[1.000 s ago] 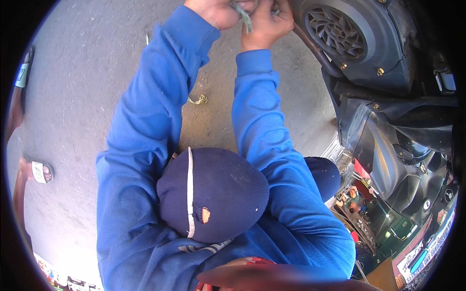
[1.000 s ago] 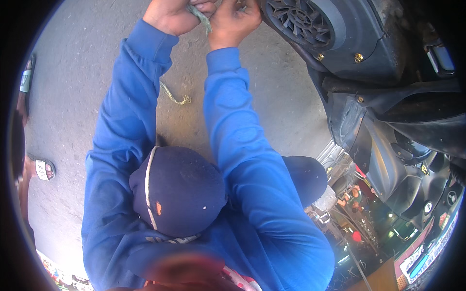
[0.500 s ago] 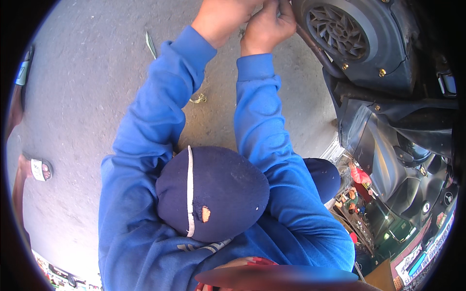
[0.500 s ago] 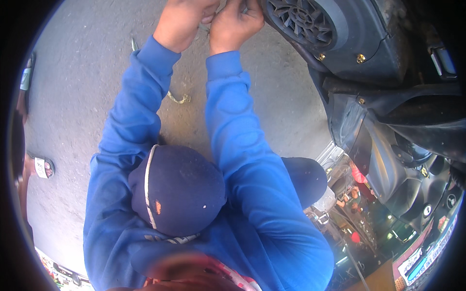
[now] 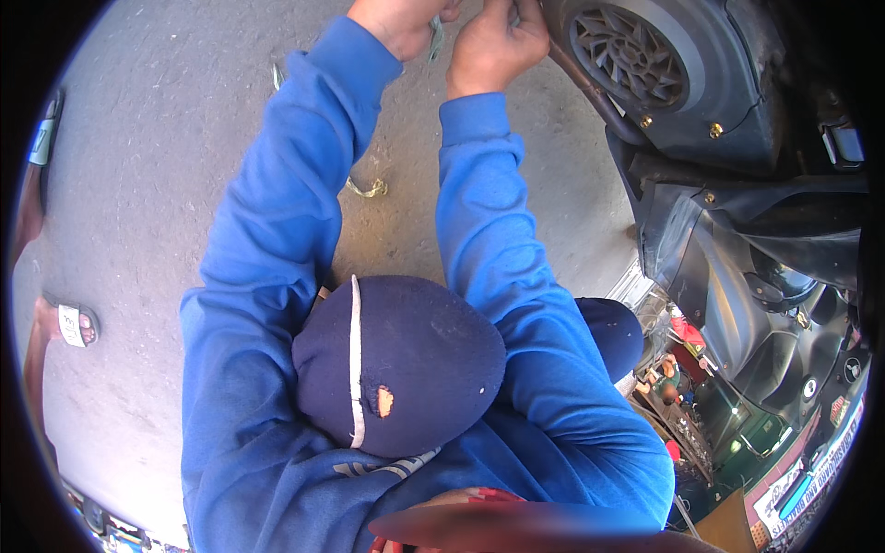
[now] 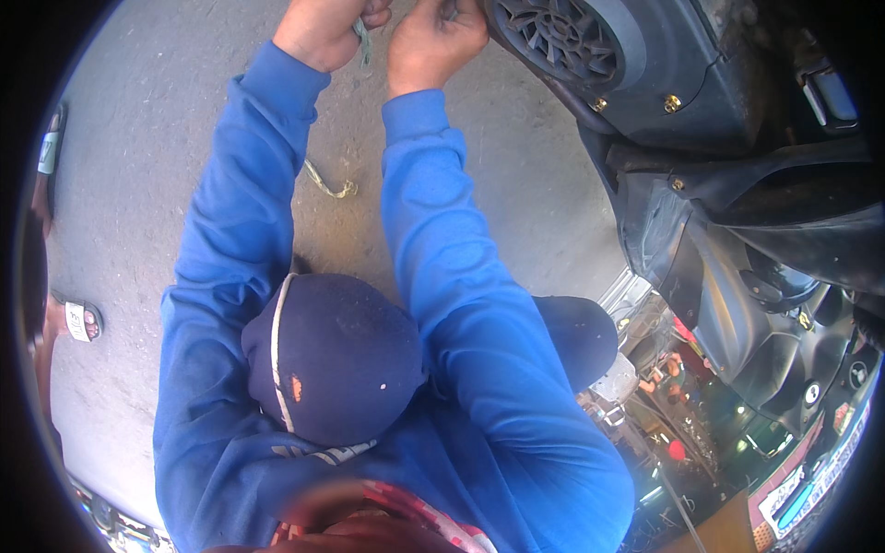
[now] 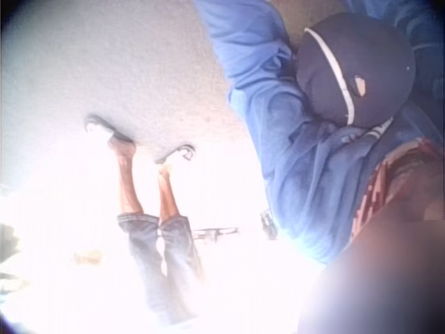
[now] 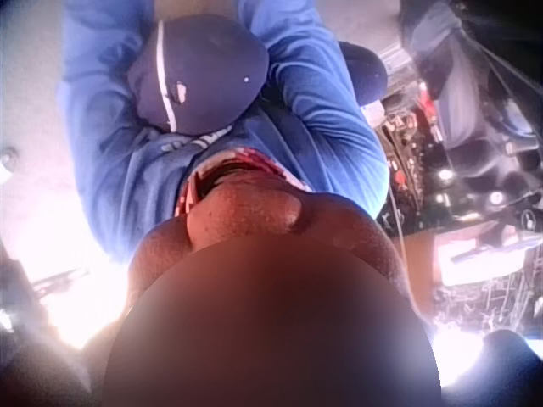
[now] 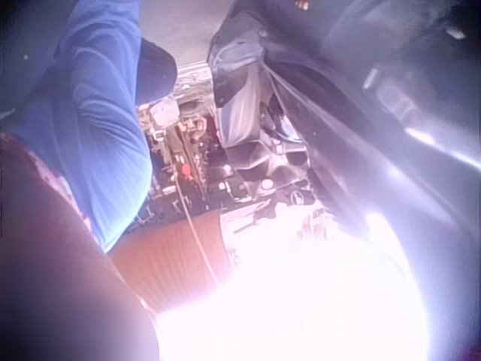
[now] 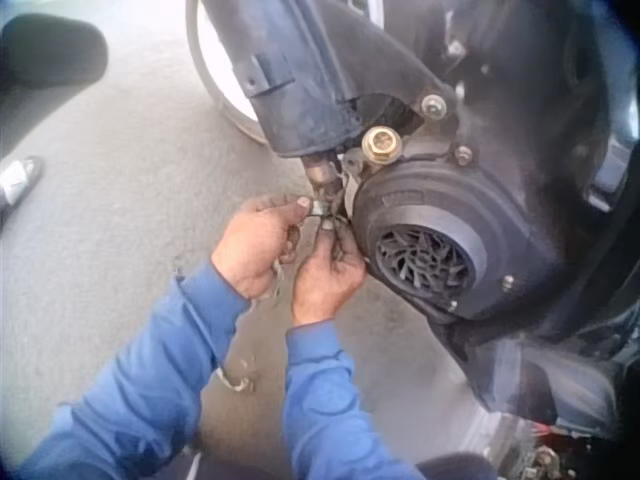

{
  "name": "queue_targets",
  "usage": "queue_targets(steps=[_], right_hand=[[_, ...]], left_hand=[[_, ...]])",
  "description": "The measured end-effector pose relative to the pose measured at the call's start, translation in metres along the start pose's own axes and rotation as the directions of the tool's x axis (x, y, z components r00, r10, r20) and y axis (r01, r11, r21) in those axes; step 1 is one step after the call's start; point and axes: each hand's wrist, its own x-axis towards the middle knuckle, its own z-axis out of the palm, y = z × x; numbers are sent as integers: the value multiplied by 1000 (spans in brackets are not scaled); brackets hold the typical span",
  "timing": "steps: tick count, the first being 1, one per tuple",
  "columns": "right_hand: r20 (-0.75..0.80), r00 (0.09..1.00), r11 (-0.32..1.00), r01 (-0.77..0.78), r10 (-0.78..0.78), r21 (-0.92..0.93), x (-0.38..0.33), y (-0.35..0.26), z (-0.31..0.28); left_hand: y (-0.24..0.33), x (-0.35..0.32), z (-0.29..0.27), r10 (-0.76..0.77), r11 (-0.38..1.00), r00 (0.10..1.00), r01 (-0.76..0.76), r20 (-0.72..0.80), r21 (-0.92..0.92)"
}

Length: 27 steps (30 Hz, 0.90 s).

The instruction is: The person uses a wrench to tighten bolts on the rear wheel and brake assembly of a scooter. They then retrieve a small metal part from a pile of scrap and attach it to the scooter's frame using a zip tie.

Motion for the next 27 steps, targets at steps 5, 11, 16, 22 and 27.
queue_targets(steps=[5,11,16,22,27], right_hand=[[-9,1000,997,-16,17,78,-1,2,2],[17,1000,999,-11,10,47,1,7,1],[16,999,990,-37,35,133,1,10,1],[0,1000,1000,27,-27,9,1,14,-2],[22,996,995,88,-87,-43,-11,14,-15]], left_hand=[[-13,0,-9,3,998,996,2,85,-68],[-6,25,-22,-300,727,885,454,357,-515],[-4,20,-16,-277,758,892,432,358,-488],[-3,-12,-7,-199,948,974,219,104,-233],[-22,-24,-7,465,722,885,-393,21,569]])
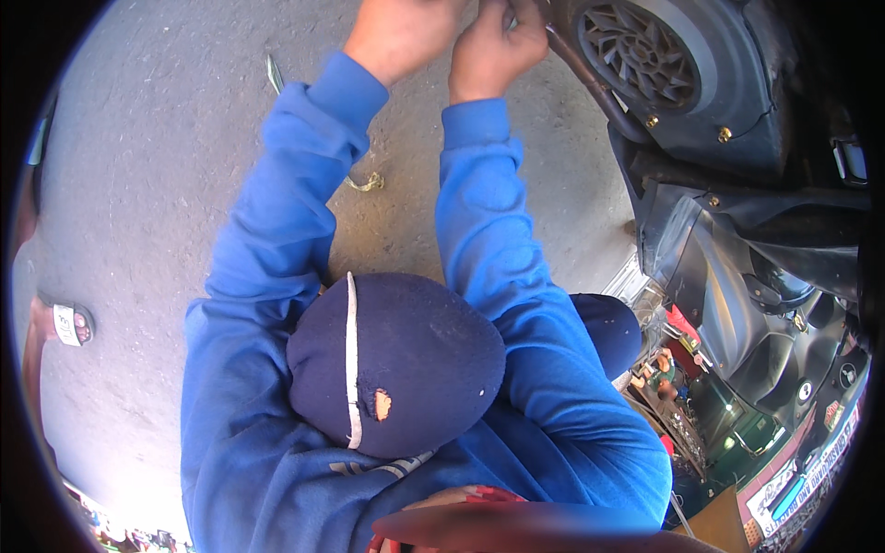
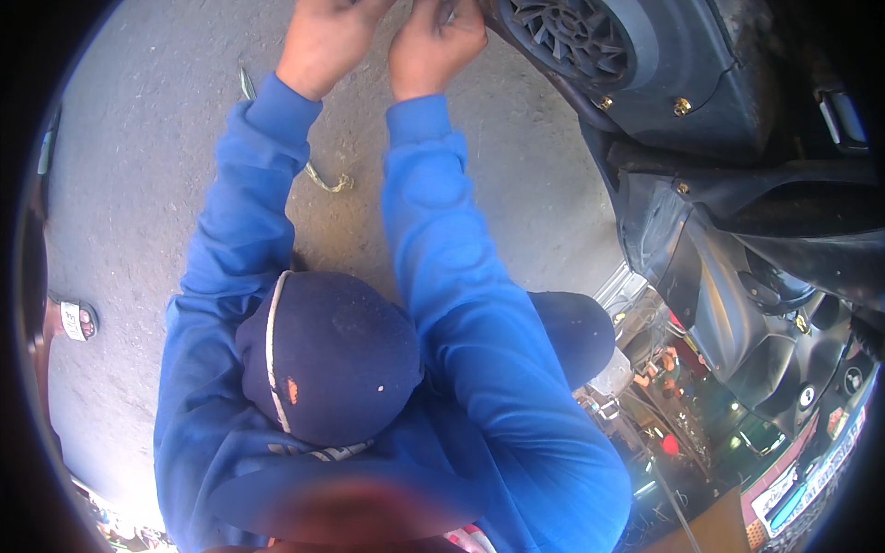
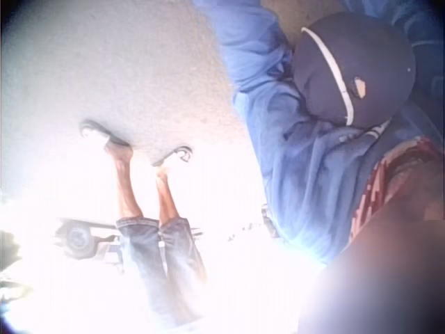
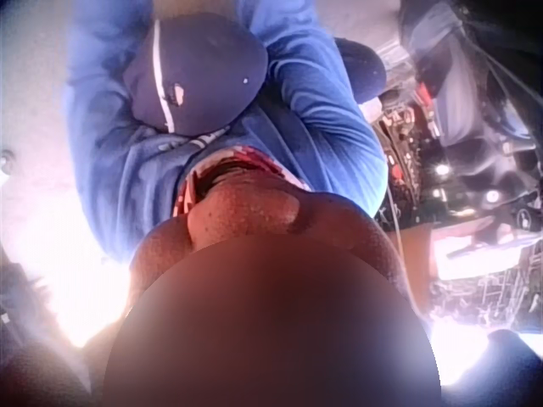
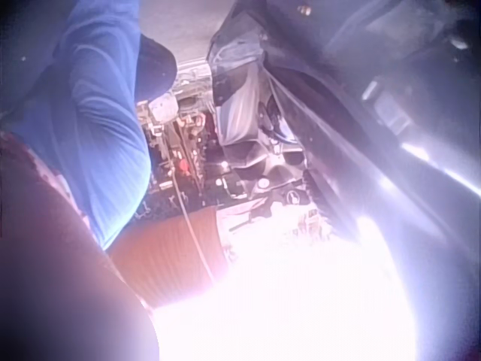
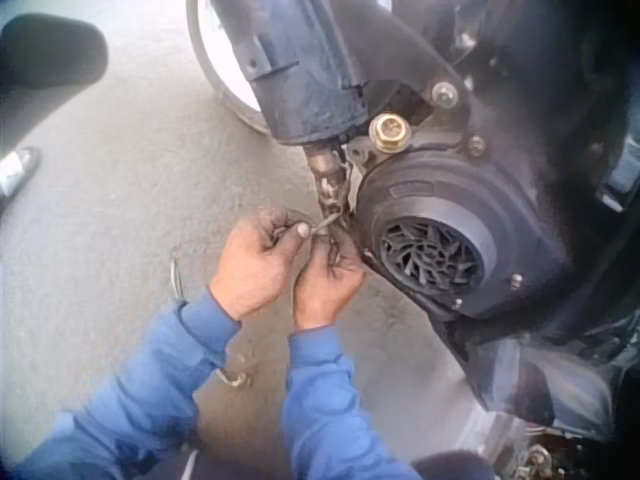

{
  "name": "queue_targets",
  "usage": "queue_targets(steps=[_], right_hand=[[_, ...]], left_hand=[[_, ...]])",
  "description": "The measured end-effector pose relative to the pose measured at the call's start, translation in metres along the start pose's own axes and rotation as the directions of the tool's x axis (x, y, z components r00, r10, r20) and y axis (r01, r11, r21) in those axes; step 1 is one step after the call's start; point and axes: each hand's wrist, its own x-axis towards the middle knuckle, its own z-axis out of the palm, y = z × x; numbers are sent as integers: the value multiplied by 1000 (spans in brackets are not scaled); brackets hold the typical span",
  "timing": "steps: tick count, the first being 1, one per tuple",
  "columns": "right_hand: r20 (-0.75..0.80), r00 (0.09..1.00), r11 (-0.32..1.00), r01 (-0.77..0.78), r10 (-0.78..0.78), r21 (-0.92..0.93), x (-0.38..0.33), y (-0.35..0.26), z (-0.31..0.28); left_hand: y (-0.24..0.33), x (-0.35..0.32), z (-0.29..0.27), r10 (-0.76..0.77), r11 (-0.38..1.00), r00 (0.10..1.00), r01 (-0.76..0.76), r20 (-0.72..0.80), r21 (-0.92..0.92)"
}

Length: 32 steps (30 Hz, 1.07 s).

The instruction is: The person uses a wrench to tighten bolts on the rear wheel and brake assembly of a scooter. They then retrieve a small metal part from a pile of scrap and attach it to the scooter's frame using a zip tie.

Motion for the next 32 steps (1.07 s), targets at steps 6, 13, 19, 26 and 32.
queue_targets(steps=[6,13,19,26,32], right_hand=[[149,935,882,-354,323,312,-23,-11,-27],[320,811,851,-525,489,29,2,-20,-47],[387,796,861,-508,465,10,1,-18,-55],[495,755,871,-491,430,-8,9,-13,-71],[442,799,824,-530,407,200,11,15,-76]], left_hand=[[-25,-19,22,-212,906,943,288,257,-309],[-45,-25,43,39,961,974,25,223,-277],[-43,-35,25,308,946,945,-317,113,74],[-25,3,55,-78,985,993,63,-90,-158],[-21,14,65,-131,964,988,145,78,-223]])
